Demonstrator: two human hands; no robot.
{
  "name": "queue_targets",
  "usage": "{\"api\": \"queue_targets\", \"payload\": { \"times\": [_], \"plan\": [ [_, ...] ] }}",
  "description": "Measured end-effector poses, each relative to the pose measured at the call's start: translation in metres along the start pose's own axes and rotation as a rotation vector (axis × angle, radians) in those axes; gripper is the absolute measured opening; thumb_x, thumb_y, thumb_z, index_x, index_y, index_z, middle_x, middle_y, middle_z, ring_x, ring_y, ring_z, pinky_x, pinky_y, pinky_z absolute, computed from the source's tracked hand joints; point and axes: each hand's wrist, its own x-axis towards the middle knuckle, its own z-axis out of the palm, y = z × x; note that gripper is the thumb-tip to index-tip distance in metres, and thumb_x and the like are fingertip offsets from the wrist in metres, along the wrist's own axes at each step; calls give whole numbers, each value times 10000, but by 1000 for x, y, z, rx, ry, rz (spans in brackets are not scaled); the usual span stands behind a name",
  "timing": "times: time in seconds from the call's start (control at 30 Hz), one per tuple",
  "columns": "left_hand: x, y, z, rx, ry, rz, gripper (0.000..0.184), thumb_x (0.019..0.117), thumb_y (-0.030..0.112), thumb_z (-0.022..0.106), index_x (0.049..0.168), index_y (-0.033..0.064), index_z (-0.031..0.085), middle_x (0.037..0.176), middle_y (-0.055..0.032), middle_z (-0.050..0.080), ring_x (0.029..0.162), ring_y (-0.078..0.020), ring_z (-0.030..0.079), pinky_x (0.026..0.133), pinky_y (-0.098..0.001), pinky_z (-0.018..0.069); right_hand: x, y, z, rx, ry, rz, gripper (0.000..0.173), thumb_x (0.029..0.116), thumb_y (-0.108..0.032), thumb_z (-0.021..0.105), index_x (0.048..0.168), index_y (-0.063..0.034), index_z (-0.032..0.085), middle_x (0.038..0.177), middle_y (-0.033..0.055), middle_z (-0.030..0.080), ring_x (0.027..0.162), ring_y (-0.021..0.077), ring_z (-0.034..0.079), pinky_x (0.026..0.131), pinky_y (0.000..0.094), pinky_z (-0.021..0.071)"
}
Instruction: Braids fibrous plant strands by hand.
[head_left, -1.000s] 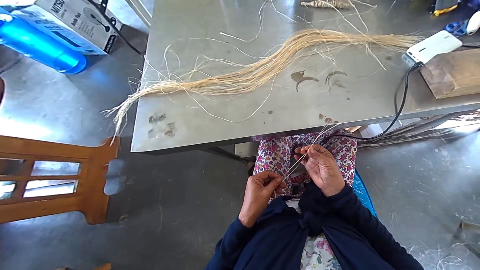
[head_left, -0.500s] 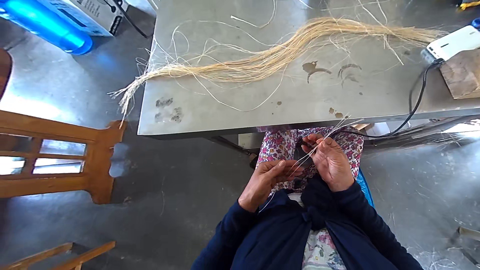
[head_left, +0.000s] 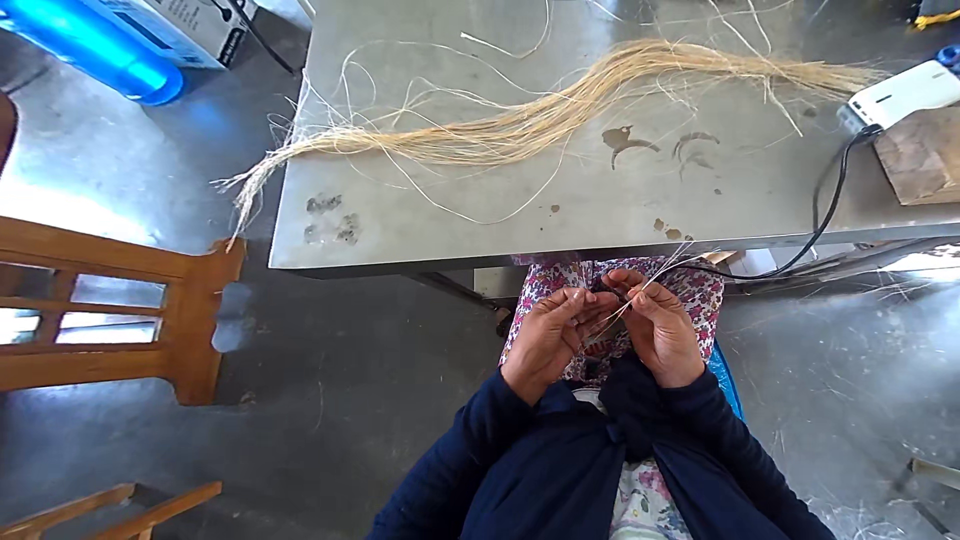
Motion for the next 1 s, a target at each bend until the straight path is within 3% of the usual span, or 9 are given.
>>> {"api": "queue_targets", "payload": {
  "times": [0.13,0.23,0.43,0.6,0.67,0.73,0.8,0.9,1.0],
  "plan": [
    [2,0,-15,-121,-21,32,389,1100,98,338,839,132,624,666,41,592,645,-85,631,743,-288,597,1,0,1,22,15,40,99,922,-131,710,892,-140,804,1184,58,741,1120,187,687,975,374,565],
    [4,3,-33,-106,-19,73,361,1095,99,351,852,136,614,628,73,519,551,-33,531,601,-198,522,3,2,4,36,25,66,112,927,-121,696,876,-140,794,1172,64,741,1115,200,690,977,393,566],
    [-15,22,-95,95,142,104,333,1091,97,364,882,142,619,597,104,466,516,-11,466,572,-186,489,4,4,7,22,55,80,149,941,-105,669,868,-156,789,1093,38,753,1069,181,697,980,388,561],
    [-48,30,-224,477,617,78,271,1082,94,412,895,128,606,598,59,498,510,-35,497,554,-193,505,9,0,7,66,133,94,266,990,-43,552,862,-150,759,1015,30,752,1025,186,711,972,403,575],
    [-71,33,-278,1185,1008,3,174,993,76,632,1140,3,691,948,-178,688,863,-242,673,786,-441,574,10,0,8,112,121,105,240,989,-59,573,873,-147,763,1022,32,754,1032,192,714,972,411,579],
    [-91,44,-298,1524,1151,-234,711,883,52,711,1517,-63,410,1533,-402,342,1453,-560,309,1088,-811,246,10,0,10,137,89,106,175,964,-81,632,889,-146,776,1053,41,756,1049,201,713,977,417,578],
    [-98,58,-280,1560,1088,-262,764,878,120,770,1518,-75,401,1559,-467,198,1465,-662,125,1057,-882,122,10,0,12,143,45,99,122,945,-108,681,899,-148,786,1101,51,754,1070,211,710,982,417,577],
    [-85,69,-205,1438,768,61,255,946,141,743,1109,-55,741,1121,-345,681,1107,-559,620,944,-764,428,11,0,16,144,10,105,121,948,-113,679,920,-139,794,1155,74,749,1105,227,705,999,429,567],
    [-60,56,-135,1238,370,520,128,944,59,693,1020,-28,750,1025,-147,742,940,-232,722,882,-459,590,11,-1,20,135,-15,108,119,958,-137,677,956,-141,796,1200,78,739,1146,233,691,1027,440,550]
  ]
}}
